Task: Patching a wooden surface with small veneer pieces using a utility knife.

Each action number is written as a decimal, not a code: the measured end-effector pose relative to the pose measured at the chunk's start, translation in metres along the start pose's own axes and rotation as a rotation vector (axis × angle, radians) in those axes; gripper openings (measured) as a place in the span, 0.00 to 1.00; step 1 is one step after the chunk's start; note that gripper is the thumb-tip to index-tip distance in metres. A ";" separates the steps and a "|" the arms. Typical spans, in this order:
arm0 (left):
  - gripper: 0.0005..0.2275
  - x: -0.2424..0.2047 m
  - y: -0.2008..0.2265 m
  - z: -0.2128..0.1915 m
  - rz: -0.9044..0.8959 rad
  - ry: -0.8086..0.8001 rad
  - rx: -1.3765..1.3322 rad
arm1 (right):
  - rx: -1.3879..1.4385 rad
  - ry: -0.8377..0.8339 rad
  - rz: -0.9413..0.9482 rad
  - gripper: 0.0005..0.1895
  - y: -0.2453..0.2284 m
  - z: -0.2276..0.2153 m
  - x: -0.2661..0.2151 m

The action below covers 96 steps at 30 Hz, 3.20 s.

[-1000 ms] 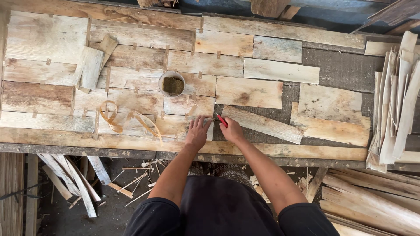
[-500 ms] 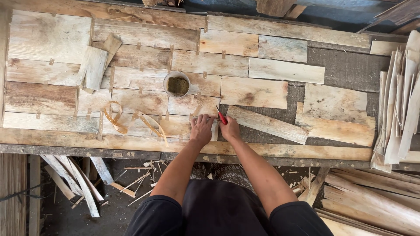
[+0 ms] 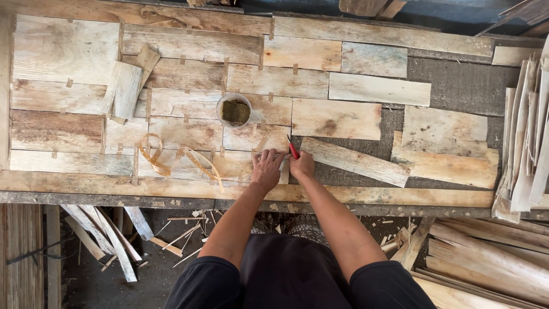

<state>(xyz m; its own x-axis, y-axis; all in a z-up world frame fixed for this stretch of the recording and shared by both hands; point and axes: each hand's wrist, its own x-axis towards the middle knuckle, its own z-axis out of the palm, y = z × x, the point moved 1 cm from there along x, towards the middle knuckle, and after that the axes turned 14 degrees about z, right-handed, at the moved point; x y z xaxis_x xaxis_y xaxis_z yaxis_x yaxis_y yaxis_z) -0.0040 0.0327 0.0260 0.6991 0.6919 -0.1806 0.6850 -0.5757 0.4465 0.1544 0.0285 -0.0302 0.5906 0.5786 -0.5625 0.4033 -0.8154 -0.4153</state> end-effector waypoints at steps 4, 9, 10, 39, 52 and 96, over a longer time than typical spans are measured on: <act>0.32 0.001 -0.003 0.006 0.009 0.013 0.005 | 0.025 0.016 0.009 0.14 0.008 0.011 0.011; 0.32 -0.002 0.001 -0.008 0.006 0.009 0.000 | 0.005 -0.040 -0.018 0.16 0.001 -0.003 0.003; 0.32 -0.004 0.002 -0.008 0.010 0.007 -0.002 | 0.005 -0.037 -0.014 0.16 0.005 -0.006 0.000; 0.30 0.000 -0.001 0.016 0.046 -0.078 0.177 | -0.384 -0.113 -0.207 0.38 0.008 -0.026 -0.080; 0.30 0.003 -0.002 0.023 0.049 -0.153 0.234 | -0.442 -0.239 -0.115 0.38 -0.027 -0.048 -0.097; 0.30 0.002 -0.006 0.031 0.061 -0.098 0.196 | -0.383 -0.181 -0.142 0.38 -0.014 -0.043 -0.098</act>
<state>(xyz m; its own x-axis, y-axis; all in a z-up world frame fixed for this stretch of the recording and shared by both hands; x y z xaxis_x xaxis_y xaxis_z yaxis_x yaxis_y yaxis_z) -0.0003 0.0235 -0.0043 0.7506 0.6129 -0.2469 0.6608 -0.6954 0.2825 0.1211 -0.0175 0.0617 0.3924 0.6516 -0.6492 0.7218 -0.6556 -0.2217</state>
